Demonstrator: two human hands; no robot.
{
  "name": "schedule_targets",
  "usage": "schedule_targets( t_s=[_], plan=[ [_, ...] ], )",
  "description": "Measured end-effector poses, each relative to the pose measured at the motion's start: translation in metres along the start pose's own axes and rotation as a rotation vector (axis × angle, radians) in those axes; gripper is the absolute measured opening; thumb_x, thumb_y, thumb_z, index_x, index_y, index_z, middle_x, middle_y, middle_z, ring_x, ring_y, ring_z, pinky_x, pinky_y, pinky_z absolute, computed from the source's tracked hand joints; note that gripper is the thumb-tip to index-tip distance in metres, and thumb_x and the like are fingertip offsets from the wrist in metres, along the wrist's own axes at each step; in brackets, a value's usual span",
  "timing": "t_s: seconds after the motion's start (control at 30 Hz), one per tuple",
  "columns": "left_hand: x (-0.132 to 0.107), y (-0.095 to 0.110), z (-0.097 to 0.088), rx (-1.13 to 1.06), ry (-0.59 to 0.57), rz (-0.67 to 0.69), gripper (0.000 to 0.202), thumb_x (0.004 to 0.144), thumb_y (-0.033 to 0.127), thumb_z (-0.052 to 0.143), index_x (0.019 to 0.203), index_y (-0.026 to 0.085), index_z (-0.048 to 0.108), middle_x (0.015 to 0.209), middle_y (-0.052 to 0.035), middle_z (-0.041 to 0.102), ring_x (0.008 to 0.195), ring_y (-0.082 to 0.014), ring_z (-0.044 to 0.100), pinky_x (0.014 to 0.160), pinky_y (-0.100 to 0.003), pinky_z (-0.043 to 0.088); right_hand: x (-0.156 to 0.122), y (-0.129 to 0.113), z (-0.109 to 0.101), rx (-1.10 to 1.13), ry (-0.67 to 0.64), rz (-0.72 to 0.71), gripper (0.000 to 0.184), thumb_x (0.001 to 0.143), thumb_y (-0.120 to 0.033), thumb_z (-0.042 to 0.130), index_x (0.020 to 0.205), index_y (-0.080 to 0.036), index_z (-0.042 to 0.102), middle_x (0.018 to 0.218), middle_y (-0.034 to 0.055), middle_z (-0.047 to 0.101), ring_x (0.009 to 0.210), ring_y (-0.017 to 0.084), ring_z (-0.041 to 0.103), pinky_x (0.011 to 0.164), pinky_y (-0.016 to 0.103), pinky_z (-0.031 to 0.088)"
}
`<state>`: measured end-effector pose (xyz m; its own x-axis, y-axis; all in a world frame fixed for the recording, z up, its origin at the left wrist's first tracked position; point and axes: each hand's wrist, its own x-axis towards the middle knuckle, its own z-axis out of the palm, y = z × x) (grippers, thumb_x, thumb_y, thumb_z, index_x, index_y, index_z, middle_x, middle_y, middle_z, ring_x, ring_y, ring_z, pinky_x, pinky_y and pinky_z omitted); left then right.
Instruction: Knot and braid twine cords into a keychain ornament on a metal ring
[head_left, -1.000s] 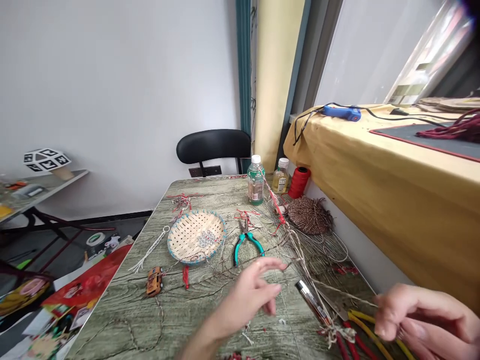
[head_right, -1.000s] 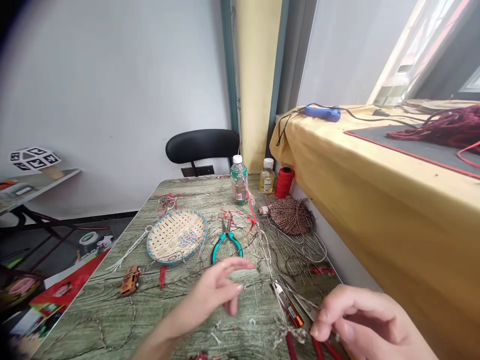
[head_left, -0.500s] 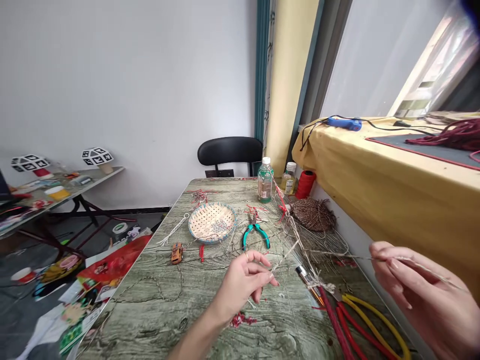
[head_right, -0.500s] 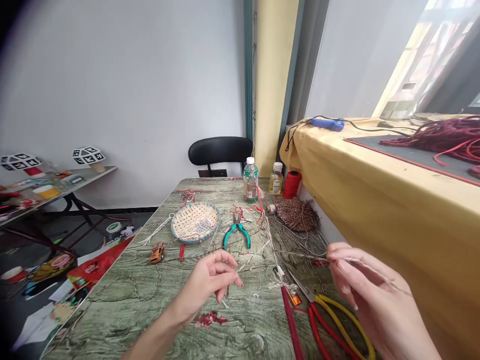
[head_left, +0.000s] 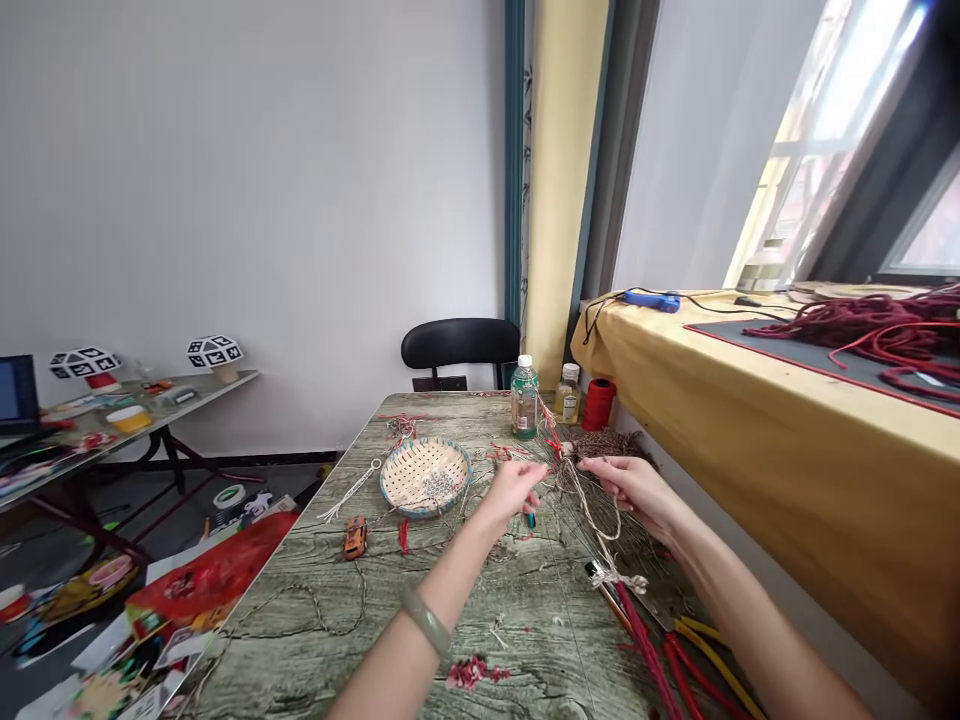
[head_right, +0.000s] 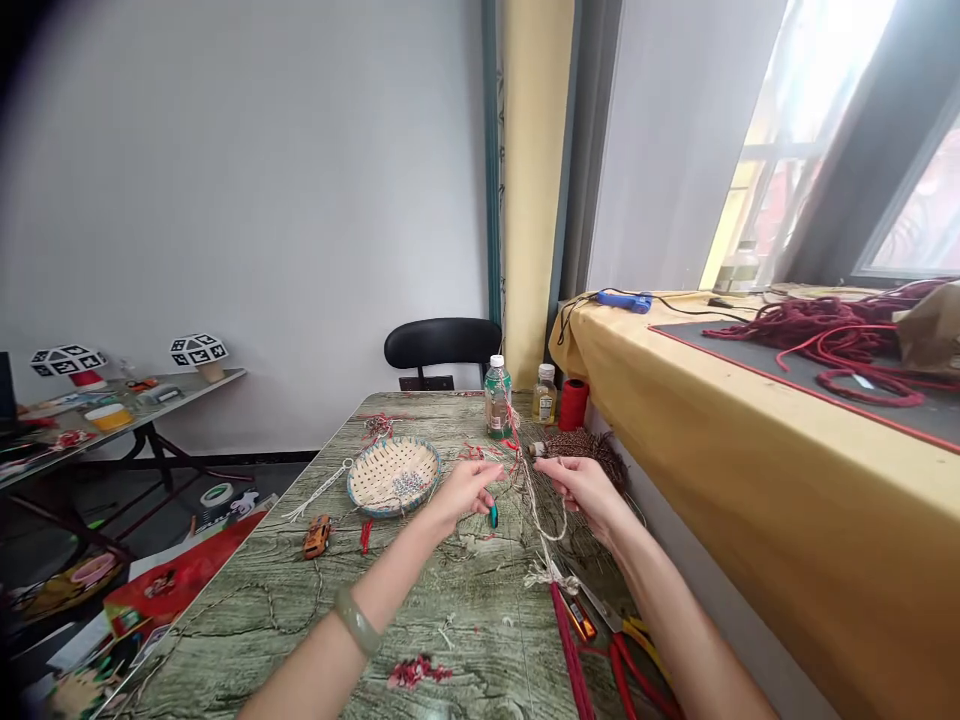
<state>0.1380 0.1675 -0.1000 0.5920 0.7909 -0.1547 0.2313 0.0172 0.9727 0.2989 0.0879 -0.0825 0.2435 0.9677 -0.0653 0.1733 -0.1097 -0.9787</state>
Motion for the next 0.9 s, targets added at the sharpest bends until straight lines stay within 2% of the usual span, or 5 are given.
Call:
schedule_targets(
  t_s=[0.1, 0.3, 0.53, 0.73, 0.9],
  plan=[
    [0.011, -0.003, 0.003, -0.022, -0.081, -0.053, 0.029, 0.084, 0.031, 0.049, 0.108, 0.014, 0.052, 0.106, -0.0077, 0.056, 0.088, -0.0182, 0.057, 0.074, -0.038, 0.049, 0.013, 0.010, 0.006, -0.052, -0.065, 0.064, 0.021, 0.086, -0.031, 0.050, 0.092, -0.012, 0.057, 0.079, 0.0003, 0.059, 0.058, 0.009, 0.056, 0.050, 0.023, 0.047],
    [0.012, -0.002, 0.001, 0.006, -0.108, -0.108, 0.027, 0.084, 0.028, 0.050, 0.107, 0.014, 0.052, 0.107, -0.0077, 0.056, 0.089, -0.0185, 0.057, 0.075, -0.038, 0.049, 0.025, 0.018, -0.001, -0.064, -0.072, 0.111, 0.025, 0.086, -0.031, 0.050, 0.103, -0.014, 0.056, 0.098, 0.0047, 0.060, 0.078, 0.016, 0.060, 0.066, 0.033, 0.050],
    [0.013, 0.005, 0.000, -0.018, -0.064, -0.110, 0.028, 0.084, 0.028, 0.050, 0.108, 0.014, 0.052, 0.108, -0.0078, 0.055, 0.090, -0.0188, 0.057, 0.075, -0.038, 0.048, 0.033, 0.020, -0.013, 0.003, -0.057, 0.138, 0.026, 0.086, -0.029, 0.050, 0.108, -0.015, 0.053, 0.105, 0.0064, 0.058, 0.085, 0.017, 0.059, 0.071, 0.036, 0.050],
    [0.013, 0.006, -0.003, -0.060, 0.001, -0.085, 0.029, 0.084, 0.029, 0.050, 0.109, 0.014, 0.051, 0.108, -0.0079, 0.055, 0.090, -0.0188, 0.057, 0.075, -0.038, 0.049, 0.037, 0.025, -0.015, 0.074, -0.079, 0.149, 0.027, 0.086, -0.029, 0.050, 0.109, -0.015, 0.053, 0.106, 0.0066, 0.057, 0.085, 0.018, 0.059, 0.071, 0.037, 0.050],
    [0.013, 0.006, -0.006, -0.071, -0.002, -0.086, 0.029, 0.084, 0.029, 0.049, 0.109, 0.014, 0.051, 0.107, -0.0078, 0.056, 0.089, -0.0186, 0.057, 0.075, -0.038, 0.049, 0.037, 0.026, -0.015, 0.109, -0.098, 0.144, 0.026, 0.086, -0.029, 0.050, 0.108, -0.015, 0.053, 0.104, 0.0062, 0.058, 0.083, 0.017, 0.059, 0.070, 0.036, 0.050]
  ],
)
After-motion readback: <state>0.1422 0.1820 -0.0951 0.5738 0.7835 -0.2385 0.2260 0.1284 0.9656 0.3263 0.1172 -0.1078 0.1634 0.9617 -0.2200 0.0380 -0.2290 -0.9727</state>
